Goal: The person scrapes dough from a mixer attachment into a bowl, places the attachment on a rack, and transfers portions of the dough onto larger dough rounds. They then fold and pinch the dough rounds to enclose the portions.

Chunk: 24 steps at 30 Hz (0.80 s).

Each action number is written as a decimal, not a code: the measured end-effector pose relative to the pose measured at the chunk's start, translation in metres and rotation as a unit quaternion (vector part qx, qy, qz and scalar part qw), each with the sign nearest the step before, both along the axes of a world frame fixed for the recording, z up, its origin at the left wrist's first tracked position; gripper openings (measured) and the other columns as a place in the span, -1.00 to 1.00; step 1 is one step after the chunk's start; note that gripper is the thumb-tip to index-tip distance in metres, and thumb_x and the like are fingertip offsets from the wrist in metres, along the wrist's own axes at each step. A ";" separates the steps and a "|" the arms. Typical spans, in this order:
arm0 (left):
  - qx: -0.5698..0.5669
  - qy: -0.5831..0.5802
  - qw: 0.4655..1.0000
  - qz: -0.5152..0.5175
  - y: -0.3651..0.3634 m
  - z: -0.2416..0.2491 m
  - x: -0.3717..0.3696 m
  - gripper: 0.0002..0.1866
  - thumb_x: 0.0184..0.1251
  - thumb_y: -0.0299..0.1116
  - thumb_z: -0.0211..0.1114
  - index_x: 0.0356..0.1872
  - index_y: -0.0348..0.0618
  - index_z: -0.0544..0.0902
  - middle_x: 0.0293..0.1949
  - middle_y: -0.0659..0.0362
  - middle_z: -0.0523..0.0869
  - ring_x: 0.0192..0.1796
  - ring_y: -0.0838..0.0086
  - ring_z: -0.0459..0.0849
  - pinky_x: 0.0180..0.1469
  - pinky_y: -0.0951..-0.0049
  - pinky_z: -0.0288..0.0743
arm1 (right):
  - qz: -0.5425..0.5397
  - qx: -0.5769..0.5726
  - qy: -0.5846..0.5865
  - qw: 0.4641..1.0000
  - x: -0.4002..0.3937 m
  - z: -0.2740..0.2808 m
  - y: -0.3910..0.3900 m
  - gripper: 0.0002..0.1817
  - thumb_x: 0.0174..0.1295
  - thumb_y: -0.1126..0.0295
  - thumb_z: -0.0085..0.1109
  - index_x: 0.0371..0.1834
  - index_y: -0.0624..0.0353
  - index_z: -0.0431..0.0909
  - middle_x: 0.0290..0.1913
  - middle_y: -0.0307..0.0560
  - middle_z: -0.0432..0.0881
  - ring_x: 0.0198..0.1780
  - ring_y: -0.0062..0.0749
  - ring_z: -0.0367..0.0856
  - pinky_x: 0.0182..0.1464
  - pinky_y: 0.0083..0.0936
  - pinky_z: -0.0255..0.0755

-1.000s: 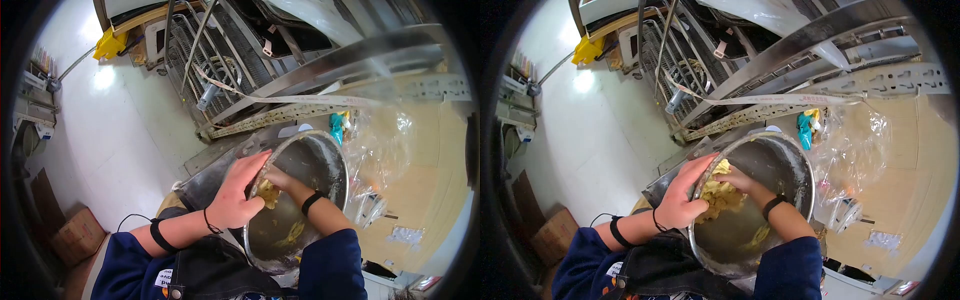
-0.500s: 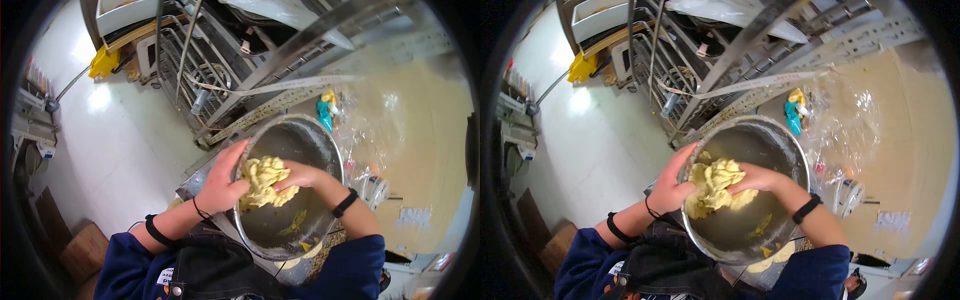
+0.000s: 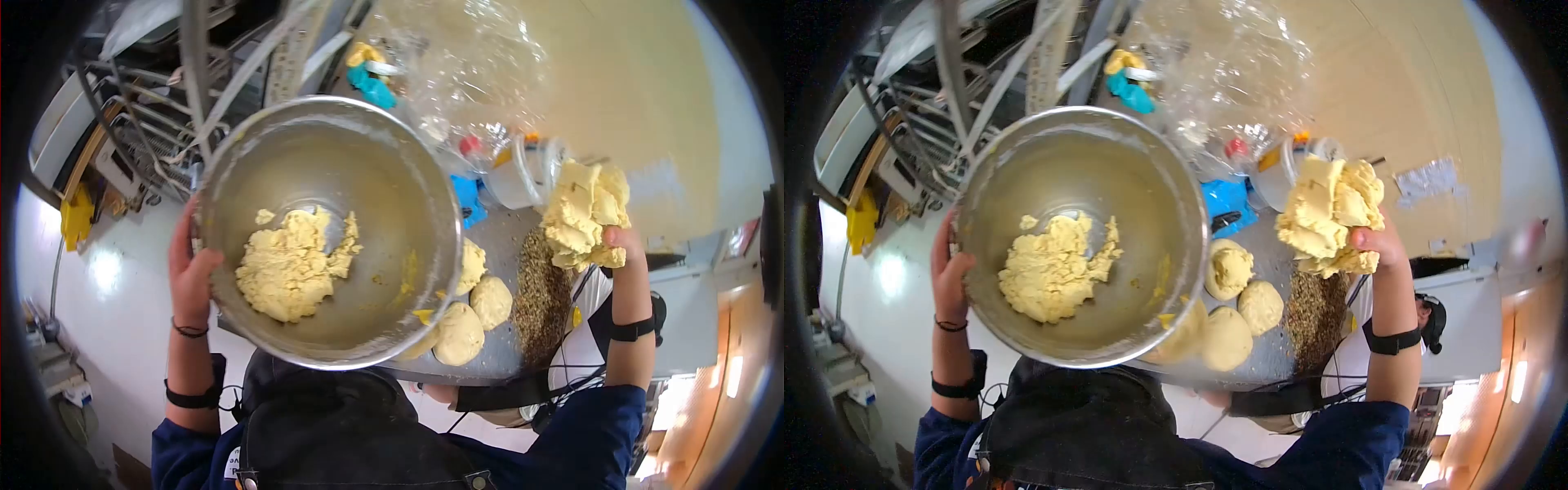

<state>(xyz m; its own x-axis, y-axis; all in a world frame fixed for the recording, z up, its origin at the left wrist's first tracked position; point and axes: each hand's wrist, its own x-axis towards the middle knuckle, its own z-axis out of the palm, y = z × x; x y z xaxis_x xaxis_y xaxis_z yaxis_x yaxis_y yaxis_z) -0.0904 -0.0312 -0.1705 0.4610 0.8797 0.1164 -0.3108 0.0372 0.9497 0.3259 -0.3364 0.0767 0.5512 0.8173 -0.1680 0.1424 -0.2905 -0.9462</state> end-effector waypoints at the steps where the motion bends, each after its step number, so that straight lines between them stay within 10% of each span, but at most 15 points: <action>1: 0.001 0.014 1.000 -0.001 0.000 0.002 -0.001 -0.26 -0.12 -0.59 0.00 0.29 -0.38 0.25 0.23 -0.02 0.39 0.26 0.31 0.36 0.30 0.39 0.19 | -0.010 0.003 -0.001 1.000 0.013 -0.002 -0.026 0.04 -0.29 0.21 0.53 0.32 0.28 0.13 0.18 -0.03 0.44 0.19 -0.24 0.42 0.20 -0.35 0.31; 8: -0.043 0.011 0.999 -0.005 0.002 0.006 -0.003 -0.27 -0.09 -0.48 0.02 0.29 -0.37 0.25 0.23 -0.01 0.40 0.23 0.29 0.41 0.27 0.37 0.27 | -0.163 0.022 -0.024 0.986 0.056 -0.071 -0.148 -0.31 -0.07 0.49 0.33 0.20 0.30 0.26 0.03 -0.04 0.53 0.01 -0.29 0.56 0.03 -0.41 0.47; 13: 0.008 0.077 0.997 -0.029 0.009 0.007 -0.013 -0.26 -0.02 -0.40 0.05 0.33 -0.33 0.18 0.21 -0.02 0.41 0.20 0.29 0.45 0.22 0.38 0.35 | -0.172 -0.096 -0.144 0.970 0.088 -0.229 -0.200 -0.31 -0.14 0.37 0.43 0.12 0.29 0.36 -0.02 -0.03 0.56 -0.04 -0.33 0.58 0.02 -0.40 0.47; 15: -0.008 0.107 0.994 -0.013 0.003 0.017 -0.012 -0.27 0.02 -0.37 0.04 0.34 -0.30 0.19 0.20 0.00 0.42 0.17 0.30 0.47 0.19 0.40 0.38 | -0.162 -0.355 -0.300 0.871 0.086 -0.305 -0.208 -0.20 -0.22 0.28 0.47 0.17 0.26 0.34 0.05 0.12 0.50 0.03 -0.15 0.54 0.06 -0.33 0.44; 17: 0.007 0.154 0.987 -0.044 0.011 0.014 -0.025 -0.30 0.07 -0.35 0.02 0.33 -0.29 0.21 0.20 0.02 0.43 0.16 0.30 0.46 0.19 0.39 0.37 | -0.162 -0.367 -0.321 0.858 0.075 -0.342 -0.219 -0.16 -0.24 0.23 0.47 0.19 0.25 0.32 0.10 0.19 0.44 0.08 -0.05 0.49 0.08 -0.28 0.42; 24: 0.048 0.237 0.969 -0.042 0.036 0.010 -0.043 -0.29 0.12 -0.23 0.09 0.33 -0.28 0.19 0.19 -0.02 0.42 0.17 0.25 0.46 0.19 0.34 0.38 | -0.140 -0.368 -0.302 0.868 0.071 -0.330 -0.225 0.00 -0.32 0.02 0.46 0.27 0.23 0.27 0.20 0.32 0.28 0.18 0.13 0.36 0.13 -0.20 0.37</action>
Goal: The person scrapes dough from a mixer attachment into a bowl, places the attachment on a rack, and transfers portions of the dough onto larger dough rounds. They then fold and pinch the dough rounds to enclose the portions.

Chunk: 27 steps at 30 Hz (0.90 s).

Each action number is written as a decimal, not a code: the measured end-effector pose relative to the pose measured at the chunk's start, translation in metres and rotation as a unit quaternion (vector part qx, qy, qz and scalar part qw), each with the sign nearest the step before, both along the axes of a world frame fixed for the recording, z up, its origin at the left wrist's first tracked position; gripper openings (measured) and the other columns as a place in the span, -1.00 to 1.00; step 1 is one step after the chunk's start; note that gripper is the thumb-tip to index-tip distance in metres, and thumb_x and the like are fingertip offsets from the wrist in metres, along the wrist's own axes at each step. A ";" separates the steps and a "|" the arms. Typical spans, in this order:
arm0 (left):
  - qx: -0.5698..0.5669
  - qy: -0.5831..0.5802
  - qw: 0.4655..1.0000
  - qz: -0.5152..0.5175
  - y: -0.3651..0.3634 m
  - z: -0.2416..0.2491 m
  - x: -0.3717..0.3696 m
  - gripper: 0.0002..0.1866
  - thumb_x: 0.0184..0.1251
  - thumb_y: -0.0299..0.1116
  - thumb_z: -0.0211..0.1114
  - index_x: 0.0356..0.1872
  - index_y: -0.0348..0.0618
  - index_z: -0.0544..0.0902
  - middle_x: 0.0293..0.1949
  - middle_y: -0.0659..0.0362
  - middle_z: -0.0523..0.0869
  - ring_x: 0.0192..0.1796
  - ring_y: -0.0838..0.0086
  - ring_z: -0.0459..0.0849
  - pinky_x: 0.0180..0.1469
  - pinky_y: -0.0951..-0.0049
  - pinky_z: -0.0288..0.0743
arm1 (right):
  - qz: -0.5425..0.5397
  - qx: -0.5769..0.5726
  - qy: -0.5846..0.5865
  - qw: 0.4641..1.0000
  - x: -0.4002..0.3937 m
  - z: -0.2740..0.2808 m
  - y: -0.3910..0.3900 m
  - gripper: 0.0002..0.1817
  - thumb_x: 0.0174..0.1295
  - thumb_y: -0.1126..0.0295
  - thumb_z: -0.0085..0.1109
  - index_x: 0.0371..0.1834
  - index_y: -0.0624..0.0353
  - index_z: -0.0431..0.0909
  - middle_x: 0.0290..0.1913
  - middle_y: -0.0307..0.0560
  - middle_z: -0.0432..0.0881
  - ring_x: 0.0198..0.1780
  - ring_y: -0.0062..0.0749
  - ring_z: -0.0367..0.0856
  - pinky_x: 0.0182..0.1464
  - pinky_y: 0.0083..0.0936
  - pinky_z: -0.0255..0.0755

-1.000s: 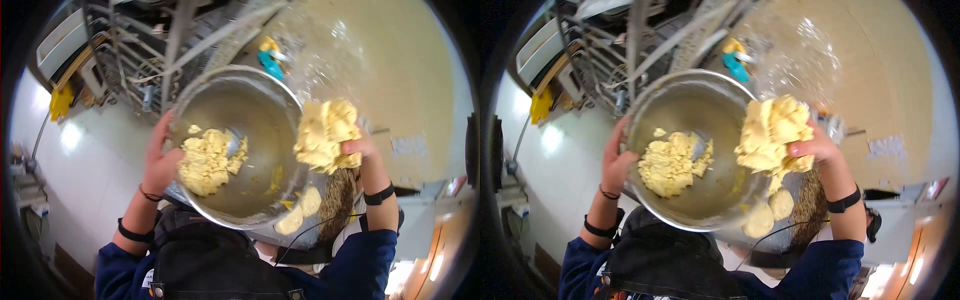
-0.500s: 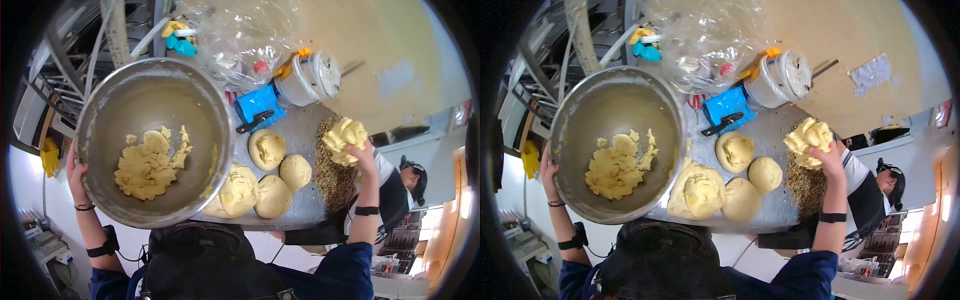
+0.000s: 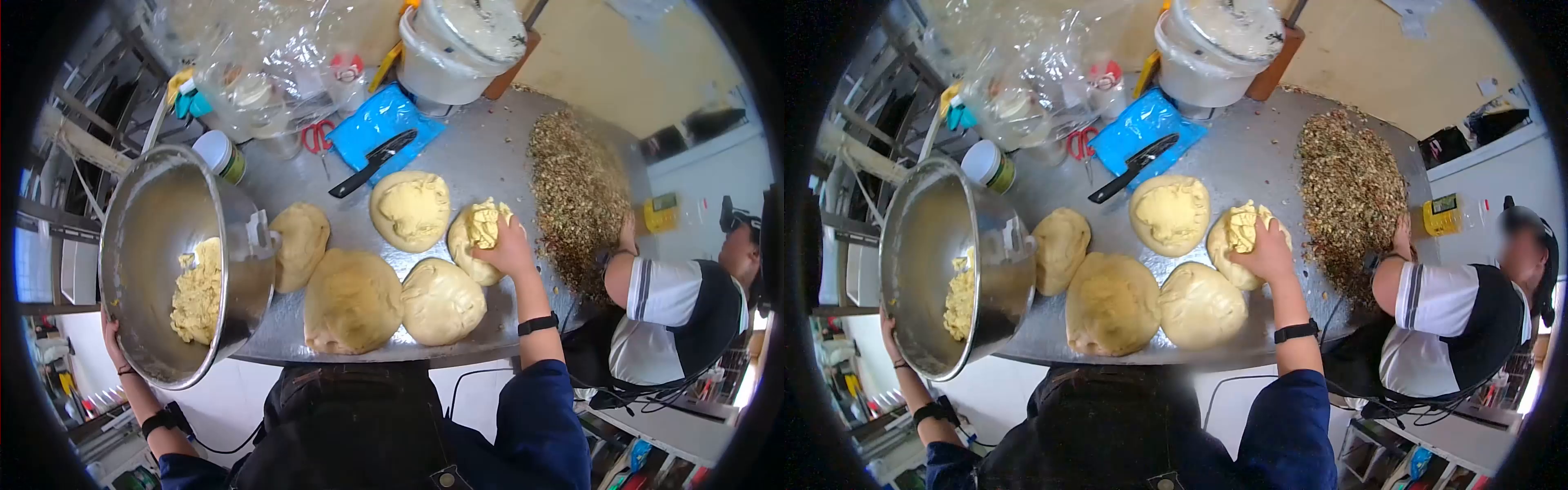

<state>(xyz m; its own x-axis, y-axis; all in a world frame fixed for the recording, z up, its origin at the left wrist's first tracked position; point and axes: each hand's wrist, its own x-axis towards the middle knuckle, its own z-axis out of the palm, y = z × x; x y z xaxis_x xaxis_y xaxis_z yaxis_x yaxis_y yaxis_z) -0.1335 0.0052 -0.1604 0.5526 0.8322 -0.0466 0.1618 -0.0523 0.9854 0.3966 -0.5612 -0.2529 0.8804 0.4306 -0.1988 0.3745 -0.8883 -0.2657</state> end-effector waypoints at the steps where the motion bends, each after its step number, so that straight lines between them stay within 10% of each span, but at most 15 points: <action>1: 0.007 0.015 1.000 0.003 -0.003 0.003 0.000 -0.31 0.14 -0.22 0.09 0.34 -0.26 0.21 0.20 0.02 0.42 0.16 0.29 0.46 0.19 0.36 0.37 | 0.009 0.005 0.039 0.999 -0.001 0.007 0.001 0.03 -0.35 -0.01 0.46 0.27 0.23 0.26 0.23 0.33 0.25 0.20 0.14 0.35 0.14 -0.20 0.37; 13: -0.049 -0.075 0.996 0.022 -0.009 -0.008 0.007 -0.34 0.12 -0.30 0.06 0.31 -0.28 0.25 0.21 0.03 0.41 0.23 0.29 0.41 0.24 0.35 0.31 | 0.053 0.046 0.107 0.992 0.003 0.068 -0.017 -0.36 -0.02 0.14 0.29 0.15 0.22 0.44 0.08 0.19 0.52 0.14 -0.02 0.47 0.14 -0.35 0.36; 19: -0.070 -0.188 0.977 0.068 -0.036 -0.005 0.034 -0.35 0.03 -0.44 0.02 0.28 -0.33 0.28 0.19 0.01 0.44 0.20 0.30 0.43 0.25 0.38 0.28 | 0.125 0.252 0.099 0.955 -0.084 0.183 0.084 -0.55 0.11 0.43 0.17 0.11 0.25 0.43 0.06 -0.04 0.52 0.09 -0.31 0.49 0.12 -0.40 0.34; 27: -0.130 -0.275 0.950 0.072 -0.046 -0.012 0.046 -0.27 -0.06 -0.54 0.02 0.31 -0.31 0.23 0.22 0.02 0.40 0.21 0.35 0.40 0.23 0.44 0.29 | 0.409 0.259 0.187 0.855 -0.208 0.319 0.263 -0.45 0.02 0.24 0.26 0.10 0.24 0.45 0.10 -0.04 0.48 0.11 -0.32 0.47 0.09 -0.45 0.34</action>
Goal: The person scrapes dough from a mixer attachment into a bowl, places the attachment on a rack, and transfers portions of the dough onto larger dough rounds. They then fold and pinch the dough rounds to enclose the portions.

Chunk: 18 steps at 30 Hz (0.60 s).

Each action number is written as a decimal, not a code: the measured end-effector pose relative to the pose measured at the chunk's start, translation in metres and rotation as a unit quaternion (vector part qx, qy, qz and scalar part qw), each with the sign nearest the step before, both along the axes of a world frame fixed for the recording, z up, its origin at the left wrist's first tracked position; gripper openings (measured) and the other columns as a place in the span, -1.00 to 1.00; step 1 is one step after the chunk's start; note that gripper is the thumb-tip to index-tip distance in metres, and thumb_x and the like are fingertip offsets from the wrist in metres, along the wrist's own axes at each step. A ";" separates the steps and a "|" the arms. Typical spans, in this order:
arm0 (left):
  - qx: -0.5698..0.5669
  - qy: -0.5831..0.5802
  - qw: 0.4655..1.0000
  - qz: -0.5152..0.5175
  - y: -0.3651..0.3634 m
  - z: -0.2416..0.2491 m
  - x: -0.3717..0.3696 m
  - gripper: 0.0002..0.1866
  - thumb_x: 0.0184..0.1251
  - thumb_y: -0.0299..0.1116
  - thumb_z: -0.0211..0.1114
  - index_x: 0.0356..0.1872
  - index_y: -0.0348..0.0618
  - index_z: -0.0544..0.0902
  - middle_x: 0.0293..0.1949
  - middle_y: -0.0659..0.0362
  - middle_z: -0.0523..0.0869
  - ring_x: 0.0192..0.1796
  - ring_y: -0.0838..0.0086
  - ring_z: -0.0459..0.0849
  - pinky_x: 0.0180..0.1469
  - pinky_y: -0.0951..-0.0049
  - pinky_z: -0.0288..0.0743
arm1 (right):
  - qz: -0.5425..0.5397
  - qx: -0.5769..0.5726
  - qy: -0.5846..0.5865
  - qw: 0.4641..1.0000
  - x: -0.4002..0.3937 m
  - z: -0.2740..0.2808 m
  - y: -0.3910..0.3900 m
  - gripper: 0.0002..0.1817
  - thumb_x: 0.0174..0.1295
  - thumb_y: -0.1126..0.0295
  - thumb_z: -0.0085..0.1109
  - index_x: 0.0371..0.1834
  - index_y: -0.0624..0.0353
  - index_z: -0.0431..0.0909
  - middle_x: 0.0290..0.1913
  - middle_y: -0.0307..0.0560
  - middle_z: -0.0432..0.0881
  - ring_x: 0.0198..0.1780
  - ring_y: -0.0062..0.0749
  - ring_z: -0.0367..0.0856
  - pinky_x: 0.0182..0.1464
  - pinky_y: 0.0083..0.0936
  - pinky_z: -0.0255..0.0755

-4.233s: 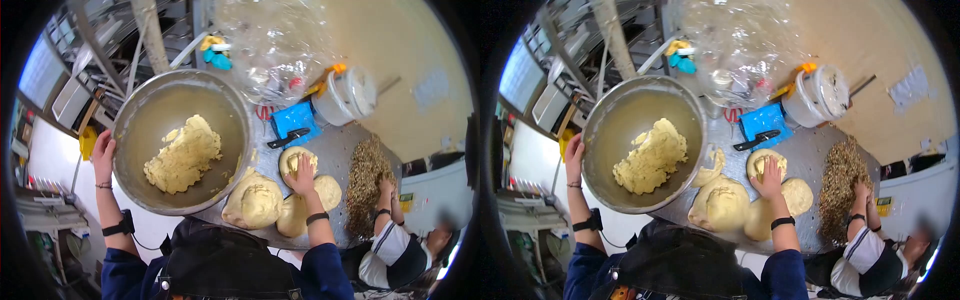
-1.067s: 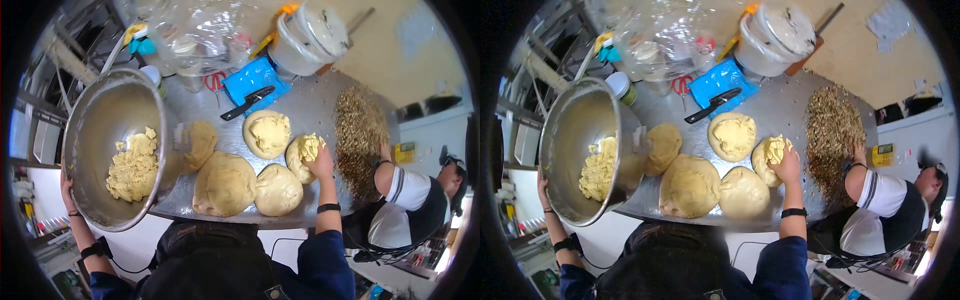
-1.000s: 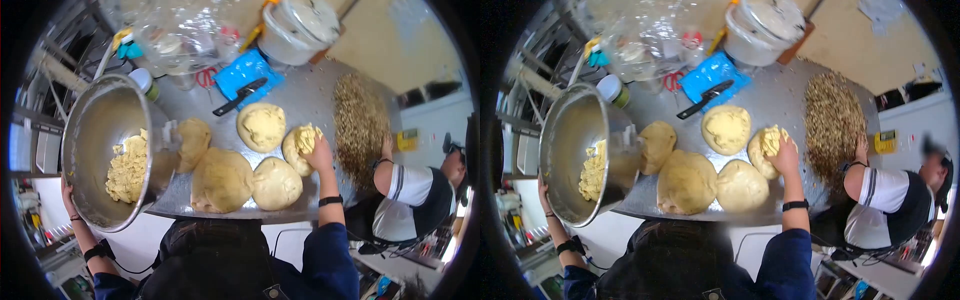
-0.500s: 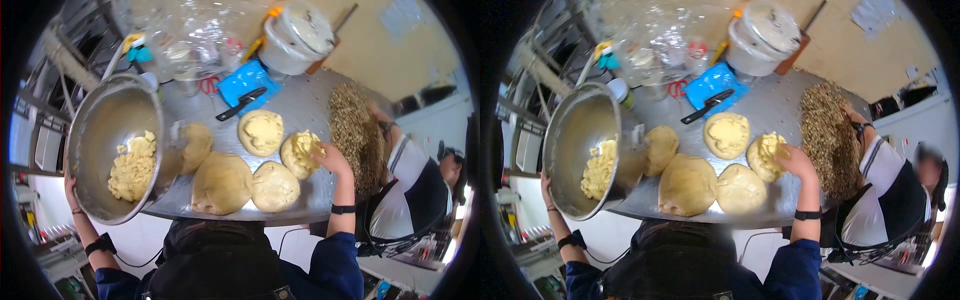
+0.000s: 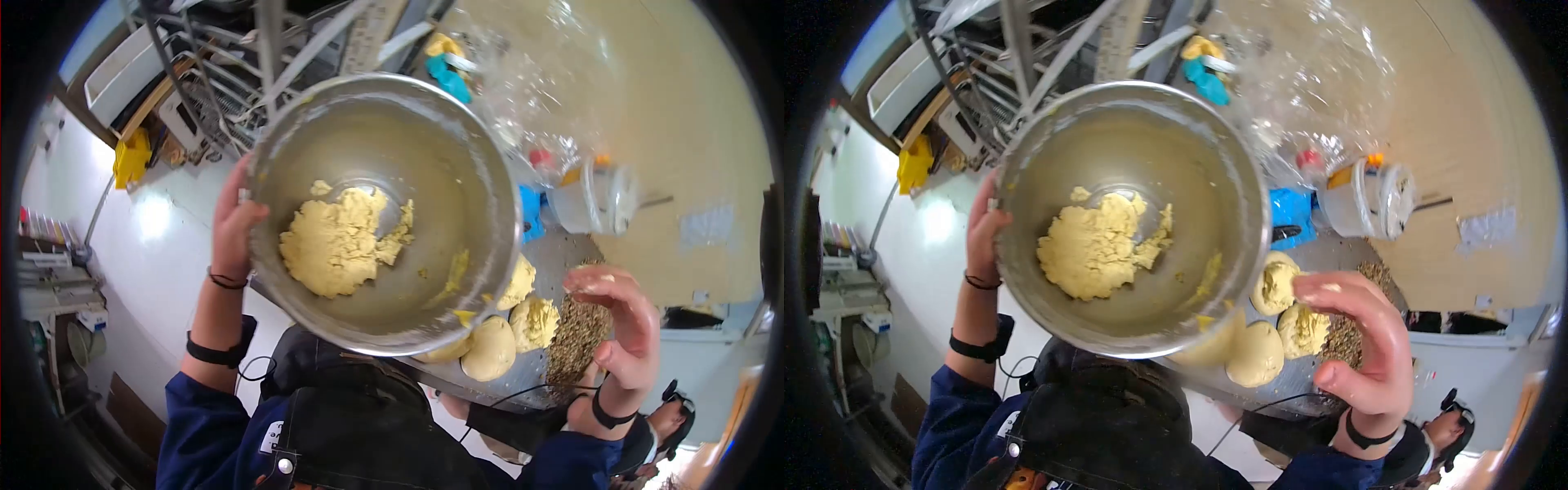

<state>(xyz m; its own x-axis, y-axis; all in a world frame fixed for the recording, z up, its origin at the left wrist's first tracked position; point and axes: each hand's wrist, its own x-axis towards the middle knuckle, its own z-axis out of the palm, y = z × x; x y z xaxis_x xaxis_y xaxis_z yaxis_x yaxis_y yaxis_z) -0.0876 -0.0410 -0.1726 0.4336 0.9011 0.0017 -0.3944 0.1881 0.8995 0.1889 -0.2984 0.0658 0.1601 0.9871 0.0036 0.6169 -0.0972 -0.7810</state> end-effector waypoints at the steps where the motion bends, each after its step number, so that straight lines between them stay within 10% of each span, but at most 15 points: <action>1: 0.007 0.007 1.000 0.006 -0.001 -0.001 0.001 -0.26 -0.08 -0.56 0.03 0.31 -0.32 0.23 0.22 0.04 0.39 0.21 0.37 0.39 0.22 0.46 0.28 | 0.015 -0.059 0.021 0.998 -0.011 0.004 0.027 -0.45 0.02 0.24 0.27 0.10 0.24 0.45 0.12 -0.04 0.47 0.11 -0.34 0.46 0.08 -0.46 0.35; 11: 0.150 0.058 0.987 0.023 -0.003 0.000 0.008 -0.18 -0.18 -0.55 0.16 0.31 -0.25 0.20 0.26 -0.03 0.29 0.34 0.20 0.24 0.35 0.36 0.05 | 0.097 -0.435 -0.051 0.894 0.003 -0.218 0.224 -0.43 0.27 0.17 0.05 0.28 0.20 0.25 0.22 -0.05 0.37 0.22 -0.31 0.34 0.23 -0.39 0.23; 15: 0.191 0.083 0.977 0.038 -0.003 -0.005 0.008 -0.18 -0.14 -0.54 0.14 0.33 -0.27 0.16 0.33 -0.02 0.23 0.39 0.18 0.15 0.39 0.33 -0.03 | 0.091 -0.377 0.007 0.922 0.011 -0.315 0.237 -0.37 0.28 -0.06 -0.08 0.27 0.16 0.28 0.21 0.01 0.38 0.26 -0.23 0.33 0.26 -0.36 0.19; 18: 0.201 0.096 0.974 0.042 -0.001 0.001 0.007 -0.22 -0.11 -0.46 0.15 0.31 -0.25 0.19 0.33 -0.04 0.22 0.36 0.10 0.19 0.36 0.22 0.02 | -0.095 -0.433 0.152 0.883 0.002 -0.355 0.237 -0.40 0.28 -0.11 -0.13 0.22 0.09 0.34 0.15 -0.08 0.45 0.17 -0.32 0.43 0.16 -0.37 0.32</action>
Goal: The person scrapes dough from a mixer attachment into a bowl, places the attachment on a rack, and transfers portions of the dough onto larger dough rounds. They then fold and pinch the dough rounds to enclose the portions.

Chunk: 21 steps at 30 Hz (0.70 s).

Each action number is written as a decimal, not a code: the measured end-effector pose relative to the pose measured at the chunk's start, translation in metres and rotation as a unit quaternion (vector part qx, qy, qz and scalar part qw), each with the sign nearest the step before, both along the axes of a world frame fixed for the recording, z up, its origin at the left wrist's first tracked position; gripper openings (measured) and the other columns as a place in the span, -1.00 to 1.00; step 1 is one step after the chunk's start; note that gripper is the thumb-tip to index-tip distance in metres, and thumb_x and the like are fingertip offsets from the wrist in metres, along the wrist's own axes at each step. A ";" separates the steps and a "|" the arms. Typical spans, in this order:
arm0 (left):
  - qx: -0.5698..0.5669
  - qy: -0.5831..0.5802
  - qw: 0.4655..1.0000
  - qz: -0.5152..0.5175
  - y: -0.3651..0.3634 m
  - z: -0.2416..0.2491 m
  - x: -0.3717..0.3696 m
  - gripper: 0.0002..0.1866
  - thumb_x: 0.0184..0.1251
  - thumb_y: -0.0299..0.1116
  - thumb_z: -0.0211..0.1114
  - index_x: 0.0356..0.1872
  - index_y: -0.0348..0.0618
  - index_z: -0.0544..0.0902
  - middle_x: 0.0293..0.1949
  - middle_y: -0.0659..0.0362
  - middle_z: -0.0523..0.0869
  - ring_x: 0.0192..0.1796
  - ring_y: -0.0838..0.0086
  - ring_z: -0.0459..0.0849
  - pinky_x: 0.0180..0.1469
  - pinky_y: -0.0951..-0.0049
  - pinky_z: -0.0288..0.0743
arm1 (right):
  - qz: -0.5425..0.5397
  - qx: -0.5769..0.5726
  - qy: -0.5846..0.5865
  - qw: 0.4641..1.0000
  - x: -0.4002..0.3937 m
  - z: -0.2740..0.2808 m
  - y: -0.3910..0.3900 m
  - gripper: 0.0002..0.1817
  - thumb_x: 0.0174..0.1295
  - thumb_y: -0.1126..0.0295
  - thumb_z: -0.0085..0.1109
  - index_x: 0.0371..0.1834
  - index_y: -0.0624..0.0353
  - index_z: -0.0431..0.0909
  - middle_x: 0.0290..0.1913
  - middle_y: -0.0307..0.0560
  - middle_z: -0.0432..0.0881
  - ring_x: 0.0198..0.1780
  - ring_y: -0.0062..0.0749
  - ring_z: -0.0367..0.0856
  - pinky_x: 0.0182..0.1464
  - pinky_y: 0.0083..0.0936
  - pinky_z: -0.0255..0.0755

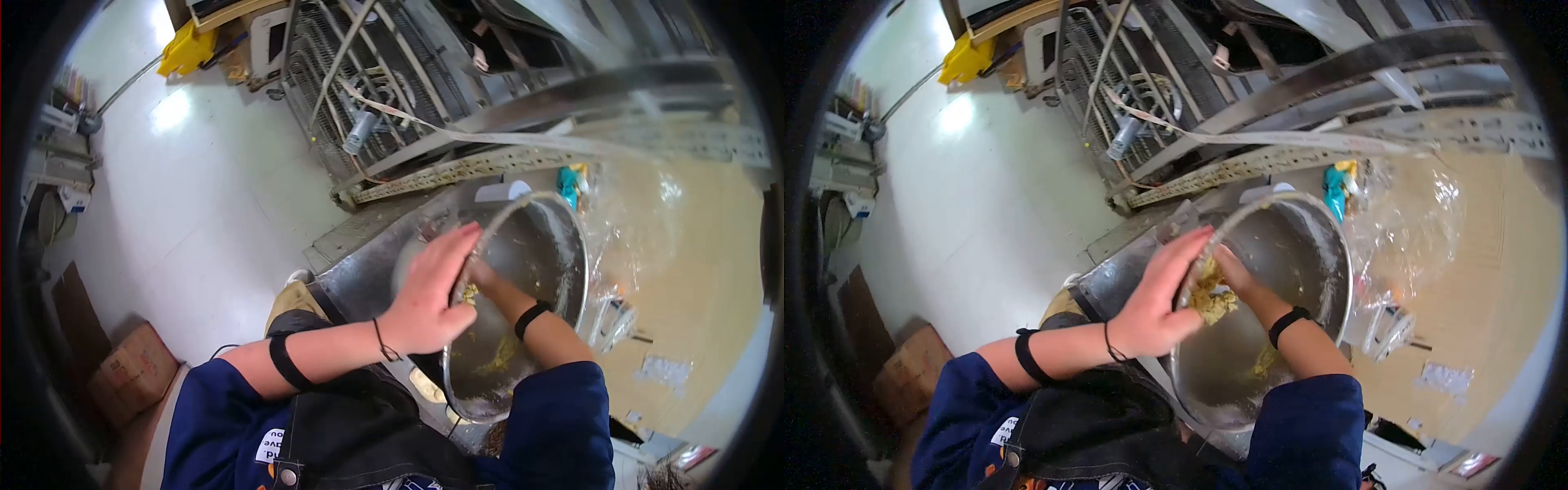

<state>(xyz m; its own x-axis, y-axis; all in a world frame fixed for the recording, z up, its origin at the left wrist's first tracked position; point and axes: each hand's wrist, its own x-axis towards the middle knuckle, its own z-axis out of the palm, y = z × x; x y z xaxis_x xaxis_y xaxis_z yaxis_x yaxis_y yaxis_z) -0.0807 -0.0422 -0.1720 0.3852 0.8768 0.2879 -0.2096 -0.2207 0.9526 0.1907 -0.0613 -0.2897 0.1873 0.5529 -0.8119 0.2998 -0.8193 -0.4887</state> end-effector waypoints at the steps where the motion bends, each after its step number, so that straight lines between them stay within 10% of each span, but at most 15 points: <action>1: -0.006 0.005 1.000 -0.004 0.000 0.002 0.000 -0.22 -0.10 -0.45 0.15 0.31 -0.25 0.19 0.33 -0.03 0.22 0.36 0.10 0.19 0.36 0.21 0.02 | 0.001 0.020 0.097 0.995 0.013 -0.025 -0.001 -0.43 0.29 -0.11 -0.15 0.18 0.06 0.36 0.09 -0.13 0.48 0.10 -0.38 0.48 0.08 -0.40 0.38; 5: -0.018 -0.006 1.000 -0.015 0.003 0.001 0.001 -0.22 -0.09 -0.45 0.14 0.32 -0.24 0.18 0.34 -0.02 0.21 0.36 0.11 0.19 0.36 0.20 0.00 | -0.035 -0.048 0.277 0.959 0.006 -0.021 0.007 -0.56 0.29 -0.01 -0.08 0.08 0.02 0.42 -0.04 -0.23 0.56 -0.08 -0.48 0.57 -0.09 -0.48 0.47; 21: 0.002 -0.039 0.999 -0.011 0.002 0.002 0.003 -0.18 -0.16 -0.52 0.14 0.32 -0.28 0.19 0.35 0.00 0.24 0.37 0.14 0.19 0.38 0.21 -0.02 | 0.005 -0.156 0.392 0.907 -0.051 0.006 0.001 -0.62 0.25 0.20 0.05 0.11 0.07 0.42 0.01 -0.20 0.53 0.01 -0.42 0.54 0.06 -0.42 0.42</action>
